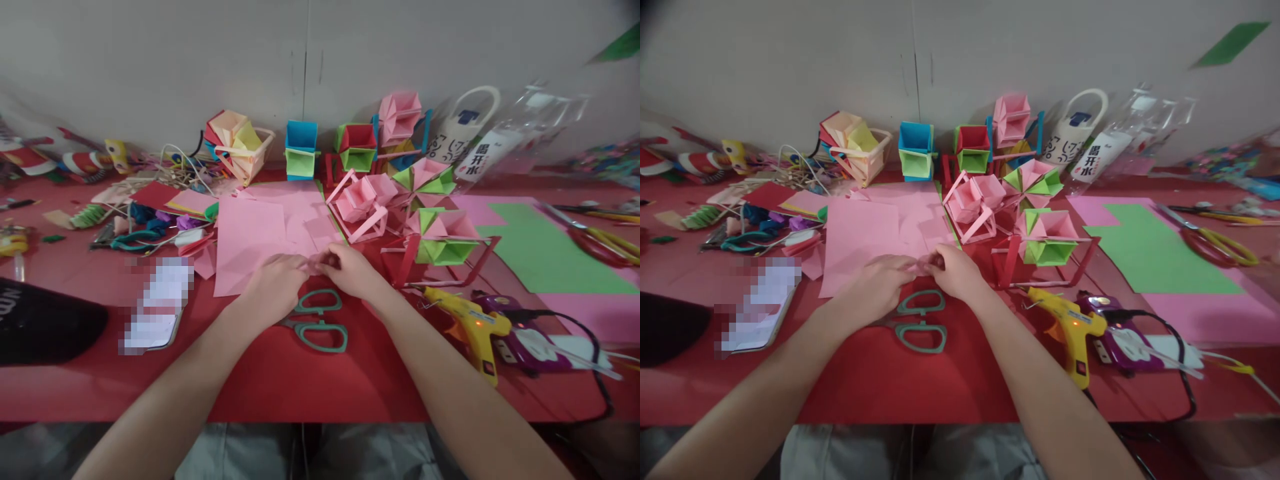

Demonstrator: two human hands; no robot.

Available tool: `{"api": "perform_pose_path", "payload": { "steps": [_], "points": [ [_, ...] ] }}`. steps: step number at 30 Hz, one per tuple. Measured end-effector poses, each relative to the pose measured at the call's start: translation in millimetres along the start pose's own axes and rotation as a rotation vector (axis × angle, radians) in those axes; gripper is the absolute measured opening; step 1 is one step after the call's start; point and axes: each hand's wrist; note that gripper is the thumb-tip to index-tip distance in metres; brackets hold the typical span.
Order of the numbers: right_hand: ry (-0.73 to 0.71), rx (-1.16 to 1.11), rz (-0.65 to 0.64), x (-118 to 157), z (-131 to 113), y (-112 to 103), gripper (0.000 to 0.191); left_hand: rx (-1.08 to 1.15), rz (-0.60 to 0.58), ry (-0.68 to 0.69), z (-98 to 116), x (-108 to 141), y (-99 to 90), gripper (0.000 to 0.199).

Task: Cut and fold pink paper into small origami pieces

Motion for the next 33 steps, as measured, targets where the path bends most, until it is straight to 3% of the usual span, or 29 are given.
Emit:
{"api": "perform_pose_path", "payload": {
  "steps": [6,11,13,16,18,20,23,27,33],
  "points": [
    [-0.017,-0.149,0.071,0,-1,1,0.008,0.005,0.011,-0.130,-2,-9,1.9,0.030],
    [-0.043,-0.308,0.234,2,-3,-5,0.008,-0.079,0.031,-0.123,-2,-13,5.5,0.025],
    [-0.046,-0.320,0.318,4,-6,-10,0.010,-0.012,0.120,-0.110,-5,-15,7.8,0.026],
    [-0.063,-0.334,0.425,7,-13,-16,0.013,0.309,0.373,-0.155,-11,-15,7.6,0.027],
    [-0.079,-0.368,0.431,8,-17,-17,0.013,0.597,0.536,-0.223,-13,-13,3.7,0.036],
    [-0.102,-0.427,0.375,9,-21,-16,0.015,0.825,0.606,-0.264,-14,-11,-1.9,0.045],
    [-0.142,-0.514,0.283,11,-28,-14,0.020,1.014,0.611,-0.245,-12,-9,-8.8,0.043],
    [-0.175,-0.616,0.251,13,-35,-12,0.026,1.170,0.535,-0.161,-9,-11,-9.6,0.028],
    [-0.214,-0.591,0.228,12,-36,-7,0.021,1.217,0.404,-0.119,-10,-14,-5.2,0.007]
  ]
}}
Point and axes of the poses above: each hand's wrist, its own x-axis away from the middle knuckle, its own y-axis out of the palm, z = x × y, and after that the axes turned 12 degrees about -z, right-handed
